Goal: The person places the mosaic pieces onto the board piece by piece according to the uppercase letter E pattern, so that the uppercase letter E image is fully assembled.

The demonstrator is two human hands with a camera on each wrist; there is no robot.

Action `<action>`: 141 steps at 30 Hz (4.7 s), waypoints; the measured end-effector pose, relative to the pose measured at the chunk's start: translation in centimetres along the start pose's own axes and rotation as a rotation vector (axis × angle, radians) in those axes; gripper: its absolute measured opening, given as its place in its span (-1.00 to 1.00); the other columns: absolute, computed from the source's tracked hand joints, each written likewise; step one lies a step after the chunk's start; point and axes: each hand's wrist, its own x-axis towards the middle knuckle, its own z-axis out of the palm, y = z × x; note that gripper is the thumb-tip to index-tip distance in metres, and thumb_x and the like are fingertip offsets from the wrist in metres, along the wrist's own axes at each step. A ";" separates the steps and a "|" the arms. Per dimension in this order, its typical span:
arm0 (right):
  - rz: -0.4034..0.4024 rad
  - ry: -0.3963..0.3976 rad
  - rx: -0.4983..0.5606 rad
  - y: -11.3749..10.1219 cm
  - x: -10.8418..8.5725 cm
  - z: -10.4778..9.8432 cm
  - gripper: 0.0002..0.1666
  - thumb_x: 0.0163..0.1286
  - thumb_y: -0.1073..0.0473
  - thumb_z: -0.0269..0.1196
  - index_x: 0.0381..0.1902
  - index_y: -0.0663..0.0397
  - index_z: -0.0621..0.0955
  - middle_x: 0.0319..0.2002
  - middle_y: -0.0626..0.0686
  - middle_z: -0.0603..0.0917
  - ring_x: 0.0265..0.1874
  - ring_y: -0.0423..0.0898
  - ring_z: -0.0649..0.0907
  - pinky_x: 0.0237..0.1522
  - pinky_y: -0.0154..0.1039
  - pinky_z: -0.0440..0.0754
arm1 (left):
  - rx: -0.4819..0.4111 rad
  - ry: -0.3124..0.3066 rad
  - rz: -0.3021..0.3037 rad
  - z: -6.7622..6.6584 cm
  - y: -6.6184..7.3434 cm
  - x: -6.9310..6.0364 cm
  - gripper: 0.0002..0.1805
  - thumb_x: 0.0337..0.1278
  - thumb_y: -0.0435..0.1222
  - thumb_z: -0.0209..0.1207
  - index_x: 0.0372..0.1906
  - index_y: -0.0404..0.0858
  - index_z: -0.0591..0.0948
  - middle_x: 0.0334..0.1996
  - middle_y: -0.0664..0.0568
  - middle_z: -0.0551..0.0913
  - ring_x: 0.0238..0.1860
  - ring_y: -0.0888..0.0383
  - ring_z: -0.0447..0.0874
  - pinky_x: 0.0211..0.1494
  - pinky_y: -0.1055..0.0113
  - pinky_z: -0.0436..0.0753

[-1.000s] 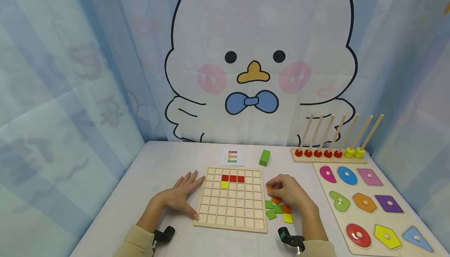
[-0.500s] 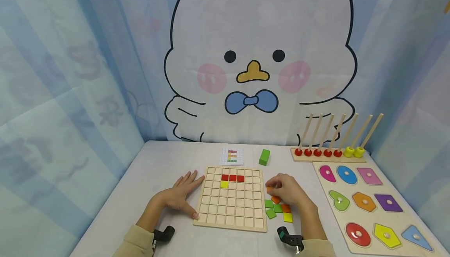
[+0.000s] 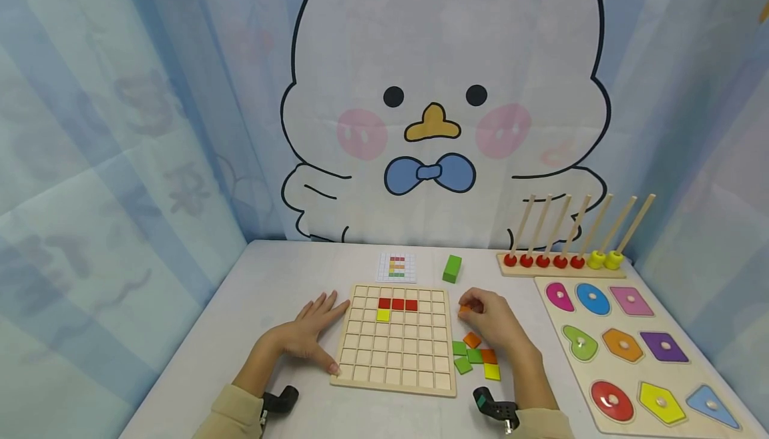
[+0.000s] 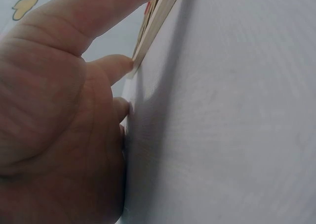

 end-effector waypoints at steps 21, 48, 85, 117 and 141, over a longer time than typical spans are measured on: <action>-0.138 0.092 0.264 -3.5 0.8 2.3 -0.56 0.41 0.31 0.38 0.21 0.32 0.65 -0.06 0.21 0.73 -0.18 -0.04 0.77 -0.15 -0.43 0.76 | 0.008 0.008 -0.005 0.0 0.1 0.1 0.45 -0.35 0.25 0.60 0.70 0.02 0.04 0.72 -0.17 -0.24 0.72 -0.16 -0.42 0.70 -0.19 -0.30; -0.182 0.022 0.276 -7.5 1.0 8.3 -0.73 0.24 0.26 0.53 -0.09 0.15 0.77 -0.32 -0.01 0.77 -0.40 -0.17 0.66 -0.35 -0.42 0.66 | 0.014 0.007 -0.005 -0.1 0.1 0.0 0.45 -0.35 0.25 0.59 0.70 0.01 0.04 0.72 -0.18 -0.24 0.72 -0.18 -0.42 0.70 -0.20 -0.30; -0.206 -0.034 0.127 -8.3 0.3 10.8 -0.73 0.16 0.28 0.56 -0.17 0.20 0.79 -0.34 -0.03 0.70 -0.39 -0.18 0.58 -0.36 -0.42 0.58 | 0.003 0.001 0.002 0.1 -0.3 0.1 0.44 -0.33 0.26 0.58 0.71 0.04 0.02 0.72 -0.16 -0.26 0.72 -0.16 -0.43 0.70 -0.20 -0.30; -0.141 0.047 0.069 -1.2 -1.3 -2.1 -0.65 0.35 0.19 0.46 0.07 0.15 0.75 -0.11 0.10 0.77 -0.26 -0.08 0.60 -0.25 -0.40 0.65 | 0.009 0.007 -0.008 -0.2 0.1 0.0 0.44 -0.34 0.26 0.59 0.70 0.02 0.05 0.72 -0.17 -0.24 0.72 -0.17 -0.41 0.70 -0.20 -0.29; -0.019 -0.255 0.002 0.9 -1.9 -2.9 -0.73 0.22 0.16 0.55 -0.14 0.08 0.78 -0.23 -0.02 0.75 -0.24 -0.06 0.57 -0.20 -0.34 0.59 | 0.019 0.001 0.006 -0.1 0.1 -0.2 0.43 -0.31 0.24 0.59 0.70 0.01 0.04 0.72 -0.15 -0.25 0.72 -0.17 -0.42 0.70 -0.19 -0.29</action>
